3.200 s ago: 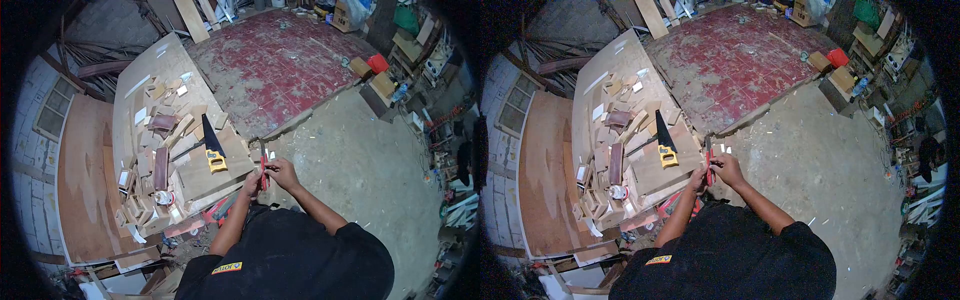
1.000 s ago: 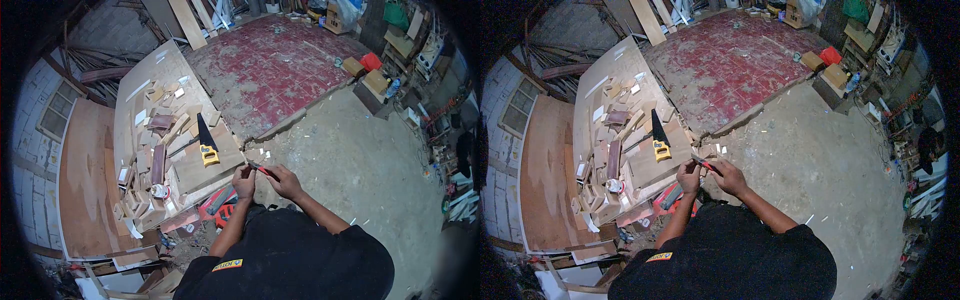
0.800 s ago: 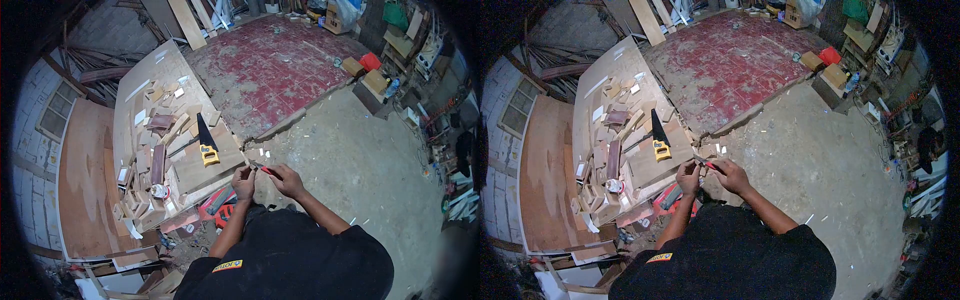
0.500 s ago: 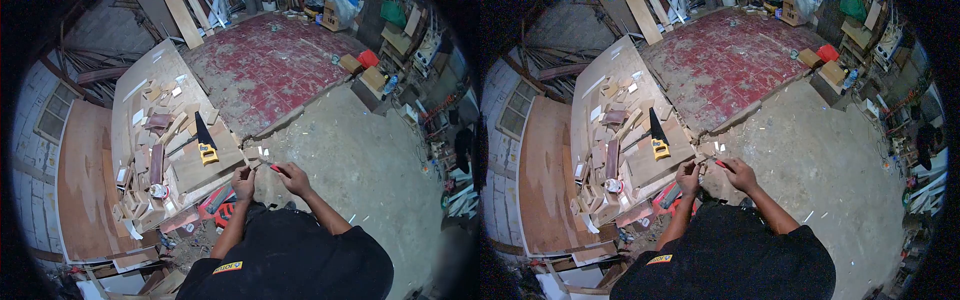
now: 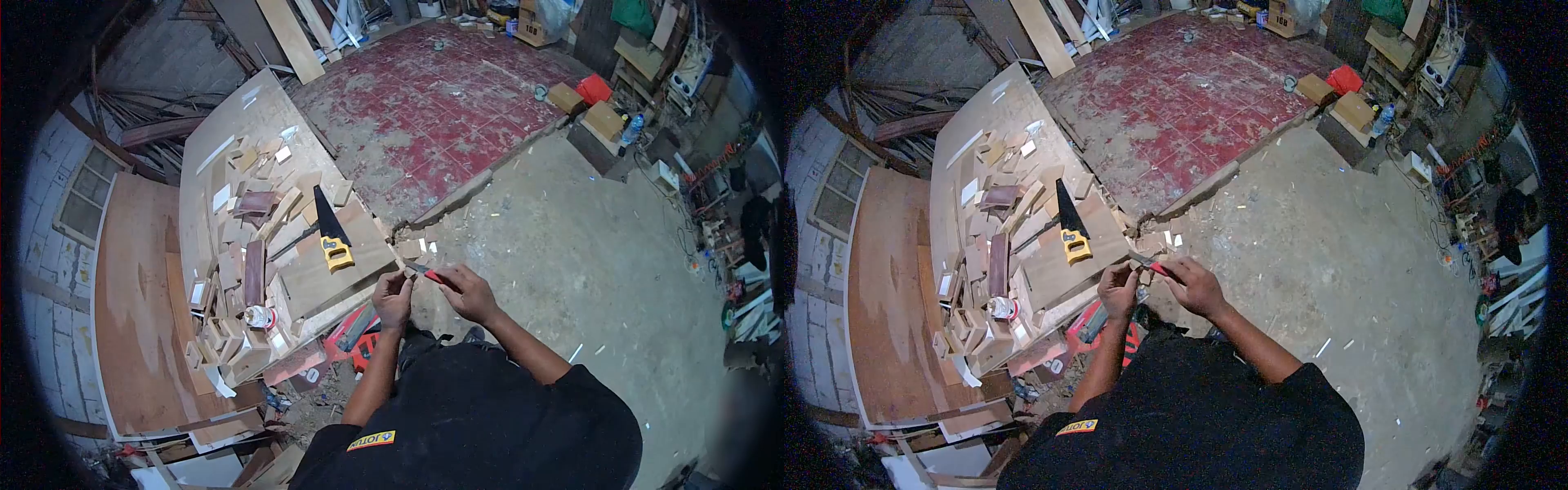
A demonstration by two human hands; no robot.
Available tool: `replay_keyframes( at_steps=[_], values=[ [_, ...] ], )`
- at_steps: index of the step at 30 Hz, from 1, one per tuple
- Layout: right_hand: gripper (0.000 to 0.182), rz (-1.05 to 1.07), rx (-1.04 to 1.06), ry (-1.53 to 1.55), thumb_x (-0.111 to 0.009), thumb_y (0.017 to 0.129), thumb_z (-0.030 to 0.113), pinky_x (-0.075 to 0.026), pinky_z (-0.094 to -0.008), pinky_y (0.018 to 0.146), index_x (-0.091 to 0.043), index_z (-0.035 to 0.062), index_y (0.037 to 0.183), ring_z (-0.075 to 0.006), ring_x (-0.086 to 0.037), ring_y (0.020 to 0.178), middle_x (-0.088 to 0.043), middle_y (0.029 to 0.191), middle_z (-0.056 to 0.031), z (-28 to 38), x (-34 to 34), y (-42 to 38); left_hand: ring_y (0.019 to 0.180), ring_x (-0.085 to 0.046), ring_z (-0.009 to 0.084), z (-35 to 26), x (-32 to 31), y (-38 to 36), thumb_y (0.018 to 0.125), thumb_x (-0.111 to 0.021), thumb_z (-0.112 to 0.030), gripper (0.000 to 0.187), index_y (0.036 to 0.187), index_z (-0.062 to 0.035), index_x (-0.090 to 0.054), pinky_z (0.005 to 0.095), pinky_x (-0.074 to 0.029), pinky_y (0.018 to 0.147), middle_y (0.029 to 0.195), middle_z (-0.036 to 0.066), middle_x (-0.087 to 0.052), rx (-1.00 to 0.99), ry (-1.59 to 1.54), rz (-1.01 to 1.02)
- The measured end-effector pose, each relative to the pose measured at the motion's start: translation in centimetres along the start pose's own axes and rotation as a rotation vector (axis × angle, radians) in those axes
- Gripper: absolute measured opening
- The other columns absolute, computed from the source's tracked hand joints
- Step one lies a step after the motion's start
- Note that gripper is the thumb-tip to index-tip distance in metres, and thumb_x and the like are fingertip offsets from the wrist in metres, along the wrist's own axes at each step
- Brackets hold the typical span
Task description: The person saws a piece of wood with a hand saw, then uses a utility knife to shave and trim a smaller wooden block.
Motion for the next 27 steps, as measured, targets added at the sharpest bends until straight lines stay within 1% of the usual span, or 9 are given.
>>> replay_keyframes(
  at_steps=[2, 7, 11, 14, 17, 18, 20, 25, 27],
  values=[
    [0.033, 0.014, -0.056, -0.007, -0.066, 0.087, 0.016, -0.054, -0.0387, 0.077, -0.064, 0.0116, 0.120, -0.0323, -0.066, 0.092, -0.064, 0.104, -0.0125, -0.7, 0.6, 0.0, 0.092, -0.066, 0.0129, -1.4, 0.3, -0.1, 0.084, -0.066, 0.010, 0.020, 0.101, 0.0000, -0.062, 0.0286, -0.055, 0.085, 0.098, 0.007, -0.068, -0.085, -0.026, -0.010],
    [0.032, -0.006, -0.162, -0.064, -0.065, 0.087, 0.016, -0.053, -0.0374, 0.078, -0.064, 0.0098, 0.119, -0.0314, -0.065, 0.091, -0.065, 0.103, -0.0130, -4.1, 1.5, -0.8, 0.089, -0.066, 0.0125, -1.8, 1.4, -0.5, 0.083, -0.067, 0.009, 0.021, 0.102, 0.0001, -0.063, 0.0275, -0.054, 0.081, 0.096, 0.006, -0.068, -0.074, 0.015, -0.027],
    [0.031, -0.105, -0.141, -0.105, -0.065, 0.088, 0.017, -0.053, -0.0376, 0.078, -0.064, 0.0097, 0.118, -0.0316, -0.065, 0.091, -0.065, 0.103, -0.0137, -5.4, 2.2, -1.1, 0.086, -0.064, 0.0107, -2.5, 2.2, -0.2, 0.082, -0.068, 0.008, 0.023, 0.103, -0.0007, -0.064, 0.0260, -0.052, 0.079, 0.093, 0.004, -0.067, -0.041, -0.039, -0.071],
    [0.031, -0.083, -0.097, 0.004, -0.066, 0.087, 0.016, -0.053, -0.0382, 0.076, -0.064, 0.0101, 0.118, -0.0327, -0.065, 0.090, -0.064, 0.102, -0.0147, -2.3, 1.8, -0.7, 0.090, -0.068, 0.0138, -1.8, 2.1, -0.2, 0.085, -0.064, 0.010, 0.021, 0.103, 0.0005, -0.061, 0.0290, -0.056, 0.085, 0.098, 0.009, -0.069, -0.063, -0.039, -0.010],
    [0.033, 0.001, -0.024, 0.014, -0.065, 0.087, 0.017, -0.053, -0.0385, 0.079, -0.064, 0.0114, 0.119, -0.0322, -0.065, 0.095, -0.065, 0.105, -0.0126, 0.9, 1.0, -0.1, 0.091, -0.068, 0.0143, -1.7, 1.6, -0.3, 0.085, -0.063, 0.010, 0.021, 0.104, 0.0008, -0.061, 0.0300, -0.056, 0.085, 0.096, 0.008, -0.068, -0.075, 0.068, 0.020],
    [0.033, 0.050, -0.062, 0.045, -0.066, 0.087, 0.017, -0.053, -0.0387, 0.079, -0.064, 0.0114, 0.119, -0.0317, -0.065, 0.094, -0.064, 0.104, -0.0126, 0.8, 0.4, -0.2, 0.091, -0.068, 0.0143, -1.8, 1.3, -0.4, 0.085, -0.063, 0.010, 0.021, 0.104, 0.0008, -0.061, 0.0300, -0.056, 0.085, 0.096, 0.008, -0.068, -0.075, 0.069, 0.024],
    [0.033, 0.035, -0.062, 0.061, -0.066, 0.087, 0.017, -0.053, -0.0389, 0.079, -0.064, 0.0119, 0.120, -0.0316, -0.065, 0.094, -0.064, 0.104, -0.0126, 0.4, 0.3, -0.2, 0.091, -0.068, 0.0143, -2.2, 0.9, -0.4, 0.085, -0.064, 0.010, 0.021, 0.103, 0.0008, -0.061, 0.0295, -0.056, 0.085, 0.095, 0.007, -0.067, -0.106, -0.029, 0.036],
    [0.034, -0.010, -0.121, 0.060, -0.066, 0.086, 0.017, -0.054, -0.0391, 0.078, -0.064, 0.0139, 0.120, -0.0319, -0.065, 0.093, -0.064, 0.103, -0.0132, -2.1, 1.0, -0.4, 0.092, -0.068, 0.0144, -2.1, 1.3, -0.7, 0.085, -0.064, 0.010, 0.022, 0.104, 0.0010, -0.060, 0.0296, -0.056, 0.086, 0.098, 0.008, -0.067, -0.103, 0.001, 0.052],
    [0.031, 0.023, -0.135, 0.025, -0.066, 0.086, 0.013, -0.053, -0.0373, 0.080, -0.066, 0.0066, 0.116, -0.0312, -0.066, 0.093, -0.065, 0.105, -0.0150, -3.0, 0.9, -0.5, 0.092, -0.068, 0.0145, -1.8, 1.3, -0.8, 0.085, -0.064, 0.010, 0.022, 0.105, 0.0012, -0.060, 0.0296, -0.056, 0.086, 0.098, 0.008, -0.067, -0.087, 0.029, 0.057]
  ],
)
Point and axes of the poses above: each hand's wrist, its own y-axis towards the middle knuckle, its own x-axis out of the back of the hand, z = x × y, the point moved 6 cm from there along y, towards the middle knuckle
